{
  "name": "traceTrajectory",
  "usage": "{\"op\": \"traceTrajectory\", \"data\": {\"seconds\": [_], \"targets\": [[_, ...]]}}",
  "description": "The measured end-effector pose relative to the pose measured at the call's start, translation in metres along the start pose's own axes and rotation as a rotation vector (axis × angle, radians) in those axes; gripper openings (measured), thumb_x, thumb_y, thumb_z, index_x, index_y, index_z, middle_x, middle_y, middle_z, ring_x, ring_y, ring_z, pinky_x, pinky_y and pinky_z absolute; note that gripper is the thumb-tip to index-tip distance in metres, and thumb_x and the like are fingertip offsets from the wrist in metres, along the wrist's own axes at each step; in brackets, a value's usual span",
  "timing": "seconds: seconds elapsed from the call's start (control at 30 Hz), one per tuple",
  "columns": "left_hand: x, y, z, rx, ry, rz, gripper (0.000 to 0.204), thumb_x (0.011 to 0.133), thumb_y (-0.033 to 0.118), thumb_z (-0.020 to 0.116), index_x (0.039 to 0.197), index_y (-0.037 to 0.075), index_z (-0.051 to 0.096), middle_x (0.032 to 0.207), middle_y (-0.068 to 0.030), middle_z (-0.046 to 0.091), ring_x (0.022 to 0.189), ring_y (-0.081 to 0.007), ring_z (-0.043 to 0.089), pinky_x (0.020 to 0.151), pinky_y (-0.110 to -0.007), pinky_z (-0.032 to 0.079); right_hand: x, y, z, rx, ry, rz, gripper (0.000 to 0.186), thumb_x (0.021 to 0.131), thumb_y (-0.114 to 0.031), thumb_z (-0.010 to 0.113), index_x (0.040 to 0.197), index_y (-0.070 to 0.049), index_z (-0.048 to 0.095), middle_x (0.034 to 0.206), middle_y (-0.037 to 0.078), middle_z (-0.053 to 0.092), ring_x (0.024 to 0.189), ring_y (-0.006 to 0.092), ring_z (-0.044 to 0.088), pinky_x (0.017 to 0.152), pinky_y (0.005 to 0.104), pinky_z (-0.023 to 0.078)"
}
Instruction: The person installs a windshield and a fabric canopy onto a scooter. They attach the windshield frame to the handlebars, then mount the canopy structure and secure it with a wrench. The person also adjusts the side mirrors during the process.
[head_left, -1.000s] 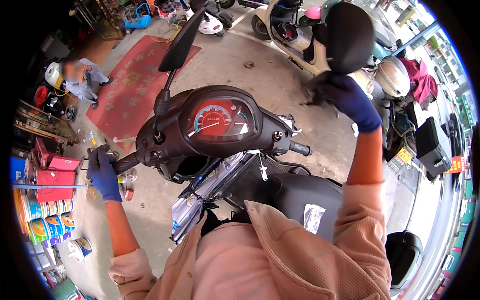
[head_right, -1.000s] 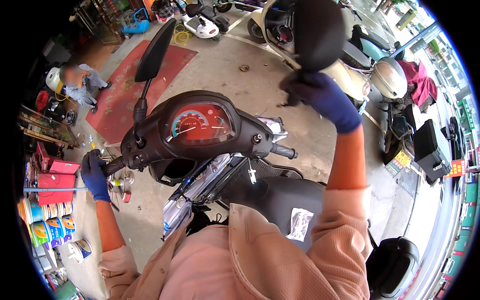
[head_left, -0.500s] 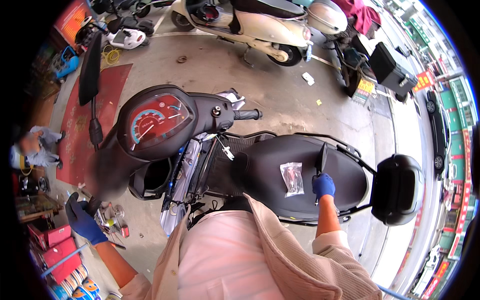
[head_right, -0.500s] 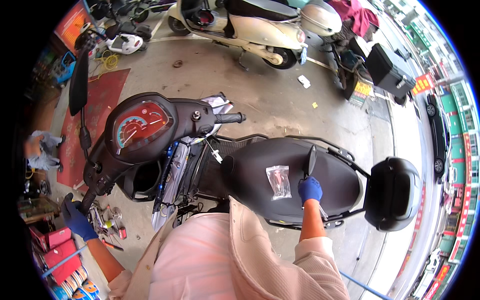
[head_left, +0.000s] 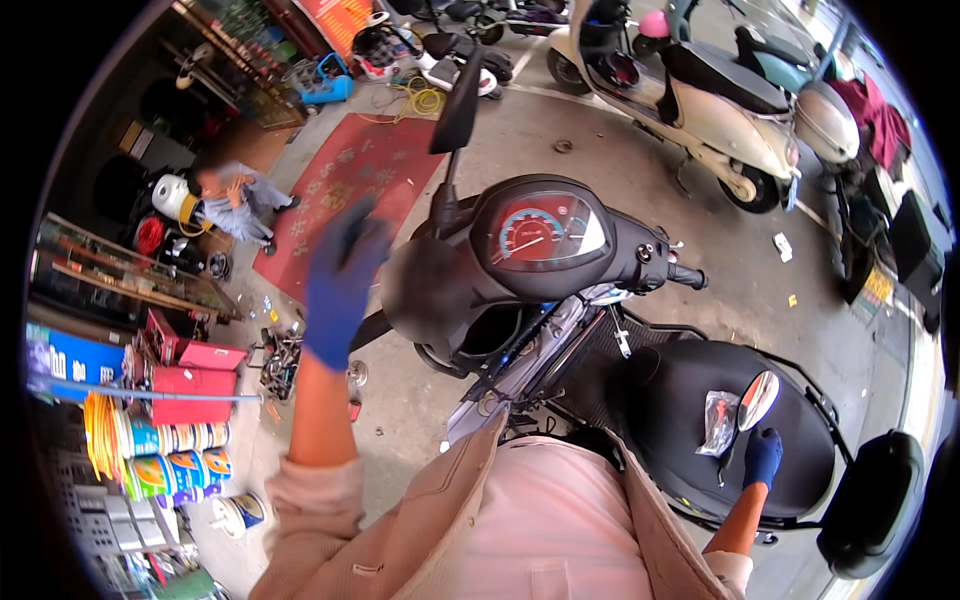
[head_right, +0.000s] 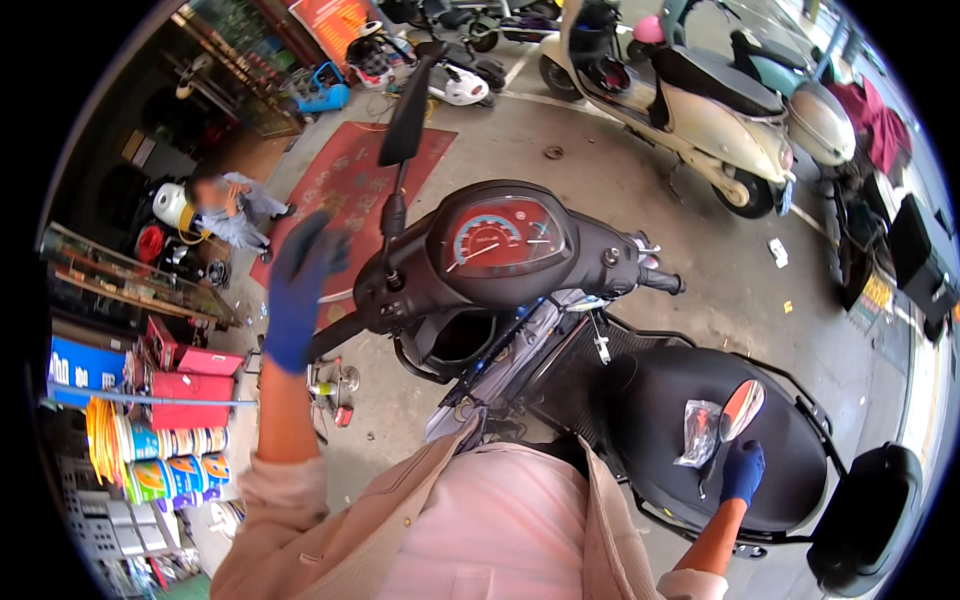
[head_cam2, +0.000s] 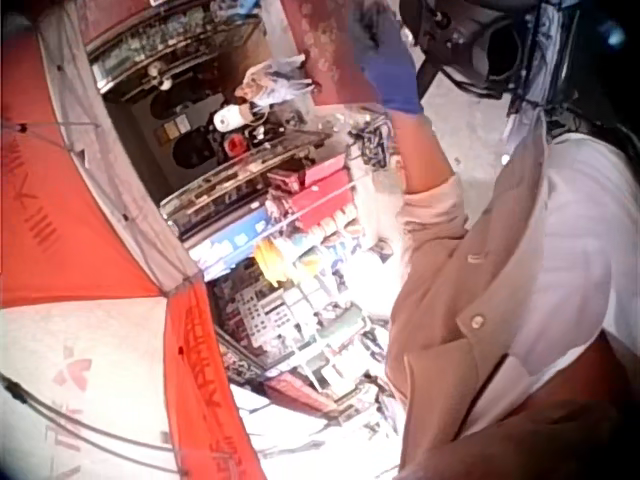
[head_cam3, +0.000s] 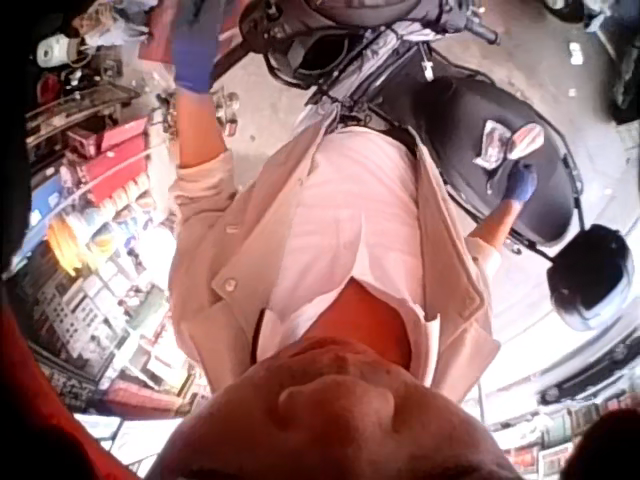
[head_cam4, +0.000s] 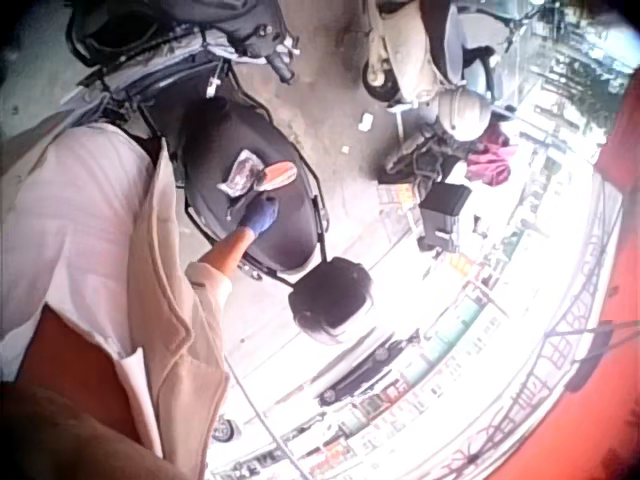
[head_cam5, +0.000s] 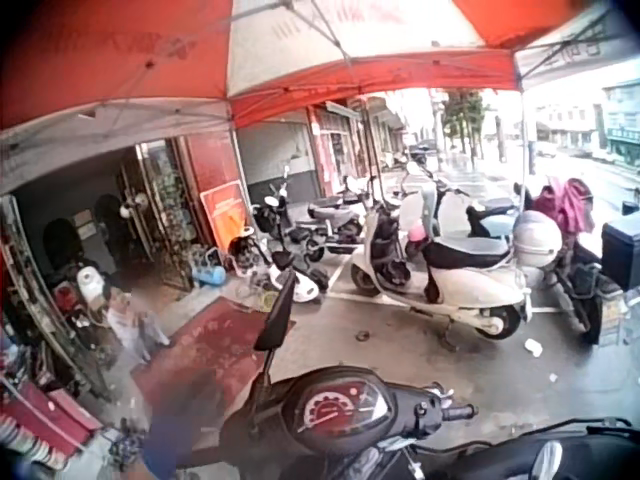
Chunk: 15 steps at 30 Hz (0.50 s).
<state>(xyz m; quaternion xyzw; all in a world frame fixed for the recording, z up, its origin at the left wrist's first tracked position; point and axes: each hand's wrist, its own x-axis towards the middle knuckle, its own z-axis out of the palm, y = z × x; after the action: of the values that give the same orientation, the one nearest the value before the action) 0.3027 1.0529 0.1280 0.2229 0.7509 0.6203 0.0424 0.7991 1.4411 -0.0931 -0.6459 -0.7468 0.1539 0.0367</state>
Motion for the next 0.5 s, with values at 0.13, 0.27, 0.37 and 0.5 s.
{"op": "traceTrajectory", "data": {"seconds": [0.13,0.27,0.37,0.5], "targets": [[0.044,-0.007,0.038,-0.339,-0.313,-0.303,0.034,0.094,0.019,0.055,0.123,0.001,0.054,0.095,-0.0053,0.062,0.081,-0.0153,0.061,0.078,-0.029,0.053,0.004,-0.056,-0.021,0.288,0.025,-0.295,0.026,0.088,-0.024,0.058,0.085,0.002,0.064,0.072,0.017,0.062,0.069,0.0295,0.06,0.063,0.0397,0.045],[0.047,-0.013,0.043,-0.773,-0.357,-0.513,0.024,0.094,0.018,0.056,0.114,0.004,0.058,0.09,-0.0049,0.062,0.083,-0.0161,0.06,0.081,-0.033,0.052,-0.012,-0.099,-0.027,0.288,0.102,-0.48,0.028,0.087,-0.024,0.058,0.086,0.003,0.064,0.062,0.014,0.06,0.056,0.0201,0.058,0.056,0.0345,0.044],[0.034,-0.023,0.037,-0.992,-0.205,-0.373,0.015,0.093,0.014,0.056,0.106,0.007,0.061,0.09,-0.0058,0.063,0.087,-0.0182,0.061,0.086,-0.037,0.052,-0.019,-0.085,-0.013,0.071,0.089,-0.7,0.015,0.082,-0.012,0.059,0.093,-0.002,0.063,0.08,0.014,0.061,0.068,0.0261,0.061,0.061,0.0359,0.049],[0.015,-0.023,0.022,-1.019,-0.173,-0.121,0.012,0.093,0.008,0.054,0.103,0.01,0.06,0.097,-0.0085,0.064,0.094,-0.0225,0.062,0.09,-0.041,0.051,-0.026,-0.083,-0.008,0.268,-0.163,-0.616,0.018,0.078,-0.002,0.059,0.095,-0.004,0.063,0.088,0.013,0.061,0.071,0.0258,0.062,0.057,0.0333,0.051]]}}
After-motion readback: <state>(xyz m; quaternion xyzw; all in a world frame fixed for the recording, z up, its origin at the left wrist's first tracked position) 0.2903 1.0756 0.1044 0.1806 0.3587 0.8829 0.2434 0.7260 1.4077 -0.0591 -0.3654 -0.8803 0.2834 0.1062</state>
